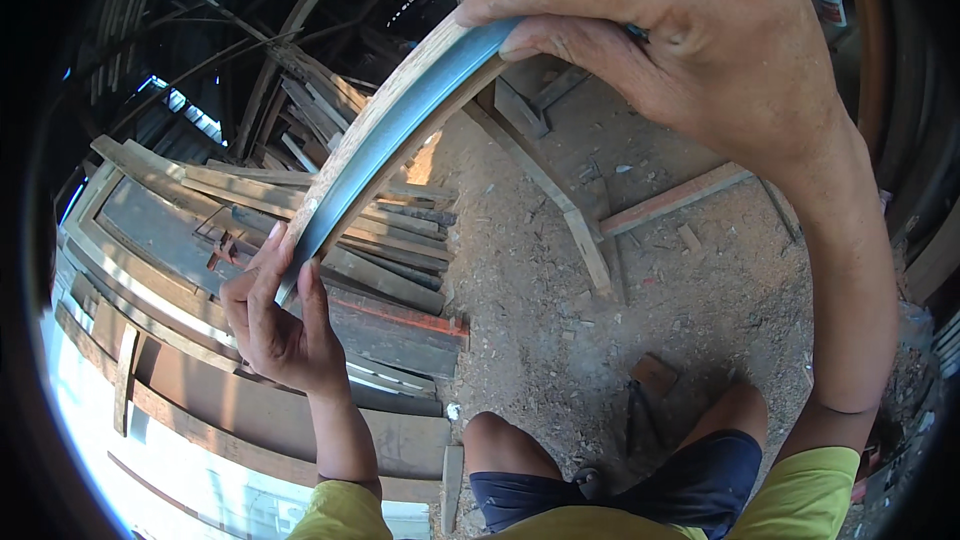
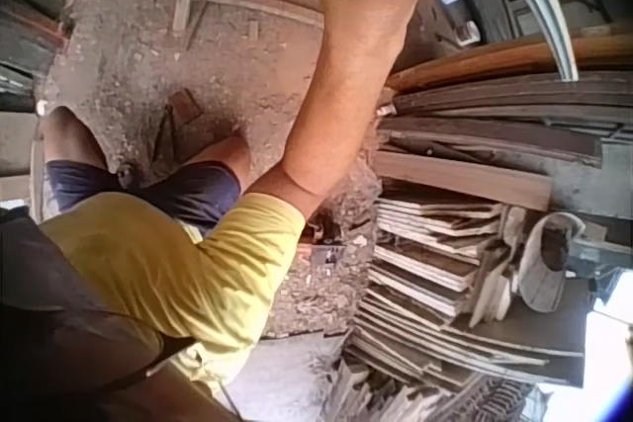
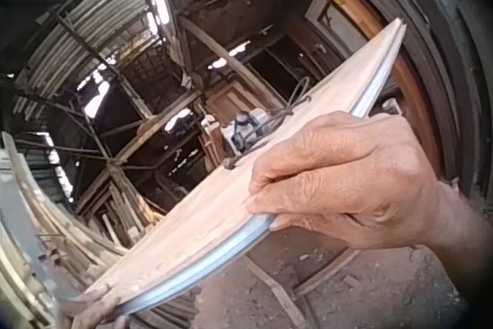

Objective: The person sands the surface and edges of a wooden door using a sanding block, then holds a long metal strip against the top edge of the door.

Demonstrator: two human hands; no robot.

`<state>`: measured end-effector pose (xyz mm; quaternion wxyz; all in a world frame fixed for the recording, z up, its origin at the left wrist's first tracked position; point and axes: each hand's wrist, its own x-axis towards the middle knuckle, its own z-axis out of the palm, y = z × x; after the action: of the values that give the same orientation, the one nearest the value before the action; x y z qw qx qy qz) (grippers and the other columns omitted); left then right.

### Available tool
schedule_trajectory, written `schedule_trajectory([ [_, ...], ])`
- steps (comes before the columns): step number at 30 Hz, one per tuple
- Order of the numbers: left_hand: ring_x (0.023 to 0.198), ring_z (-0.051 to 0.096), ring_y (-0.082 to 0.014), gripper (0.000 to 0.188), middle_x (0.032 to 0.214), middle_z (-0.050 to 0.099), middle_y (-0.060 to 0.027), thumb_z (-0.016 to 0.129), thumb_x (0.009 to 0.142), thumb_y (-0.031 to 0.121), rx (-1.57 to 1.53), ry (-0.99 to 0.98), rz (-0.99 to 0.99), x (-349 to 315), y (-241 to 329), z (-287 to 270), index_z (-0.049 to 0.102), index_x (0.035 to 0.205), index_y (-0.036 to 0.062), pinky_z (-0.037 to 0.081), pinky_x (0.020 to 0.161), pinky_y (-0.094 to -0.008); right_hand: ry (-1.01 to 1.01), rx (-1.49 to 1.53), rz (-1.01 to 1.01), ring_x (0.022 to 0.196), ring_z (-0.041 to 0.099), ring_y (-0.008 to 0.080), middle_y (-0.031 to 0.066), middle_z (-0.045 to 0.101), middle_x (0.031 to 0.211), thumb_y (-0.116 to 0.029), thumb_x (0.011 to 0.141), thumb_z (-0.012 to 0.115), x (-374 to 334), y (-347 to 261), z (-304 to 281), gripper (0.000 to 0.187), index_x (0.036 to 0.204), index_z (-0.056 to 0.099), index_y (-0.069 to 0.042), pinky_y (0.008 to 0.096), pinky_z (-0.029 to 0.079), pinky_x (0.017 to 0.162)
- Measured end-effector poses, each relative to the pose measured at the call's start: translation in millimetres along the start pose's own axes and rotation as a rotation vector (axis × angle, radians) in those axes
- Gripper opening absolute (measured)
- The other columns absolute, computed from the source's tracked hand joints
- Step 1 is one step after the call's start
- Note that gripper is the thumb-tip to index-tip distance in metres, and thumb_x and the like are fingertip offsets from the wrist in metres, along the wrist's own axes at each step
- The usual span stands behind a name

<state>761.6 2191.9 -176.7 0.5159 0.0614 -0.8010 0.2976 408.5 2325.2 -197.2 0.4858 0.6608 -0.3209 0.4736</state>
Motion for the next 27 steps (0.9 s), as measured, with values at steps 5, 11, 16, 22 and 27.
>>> schedule_trajectory([
  [5, 0.113, 0.075, -0.0339, 0.035, 0.101, 0.068, -0.0114, 0.087, 0.082, -0.003, -0.013, -0.055, -0.045, 4.3, 3.9, -10.9, 0.079, 0.116, 0.0034, 0.062, 0.096, -0.0433, -0.099, -0.086, 0.063, 0.106, 0.077, 0.0257, 0.0085, 0.079, 0.113, -0.009, 0.082, 0.084, 11.9, -11.8, -4.9, 0.029, 0.111, 0.083, -0.007, 0.0403, 0.06, 0.095],
  [11, 0.108, 0.077, -0.0312, 0.038, 0.095, 0.07, -0.0115, 0.091, 0.077, 0.0, -0.088, 0.003, -0.044, 6.3, 1.0, -7.0, 0.081, 0.114, 0.0067, 0.063, 0.091, -0.0403, -0.084, -0.087, 0.137, 0.104, 0.076, 0.0247, 0.0059, 0.079, 0.111, -0.007, 0.078, 0.087, 20.2, -21.1, -6.8, 0.033, 0.11, 0.083, -0.01, 0.0416, 0.059, 0.095],
  [16, 0.106, 0.077, -0.03, 0.035, 0.095, 0.071, -0.0094, 0.091, 0.076, 0.002, -0.13, 0.063, -0.054, 5.3, 2.3, -3.4, 0.081, 0.11, 0.0078, 0.063, 0.089, -0.0414, -0.134, -0.114, 0.142, 0.108, 0.075, 0.0303, 0.009, 0.078, 0.111, -0.006, 0.08, 0.086, 23.2, -27.0, -11.6, 0.031, 0.111, 0.083, -0.006, 0.0428, 0.058, 0.097],
  [22, 0.108, 0.076, -0.0294, 0.034, 0.094, 0.071, -0.0094, 0.09, 0.078, 0.002, -0.15, 0.065, -0.063, 8.1, 2.1, -7.4, 0.08, 0.11, 0.0084, 0.061, 0.087, -0.0415, -0.14, -0.185, 0.152, 0.109, 0.076, 0.0251, 0.0048, 0.079, 0.114, -0.009, 0.083, 0.086, 23.6, -32.9, -10.8, 0.03, 0.113, 0.083, -0.013, 0.0454, 0.056, 0.103],
  [27, 0.11, 0.076, -0.0297, 0.033, 0.097, 0.071, -0.01, 0.089, 0.08, 0.003, -0.134, 0.055, -0.084, 7.1, 0.4, -11.0, 0.08, 0.111, 0.0086, 0.061, 0.089, -0.041, -0.128, -0.204, 0.161, 0.112, 0.074, 0.0242, 0.004, 0.079, 0.115, -0.009, 0.084, 0.085, 25.6, -36.5, -6.7, 0.027, 0.111, 0.082, -0.012, 0.0449, 0.057, 0.102],
])
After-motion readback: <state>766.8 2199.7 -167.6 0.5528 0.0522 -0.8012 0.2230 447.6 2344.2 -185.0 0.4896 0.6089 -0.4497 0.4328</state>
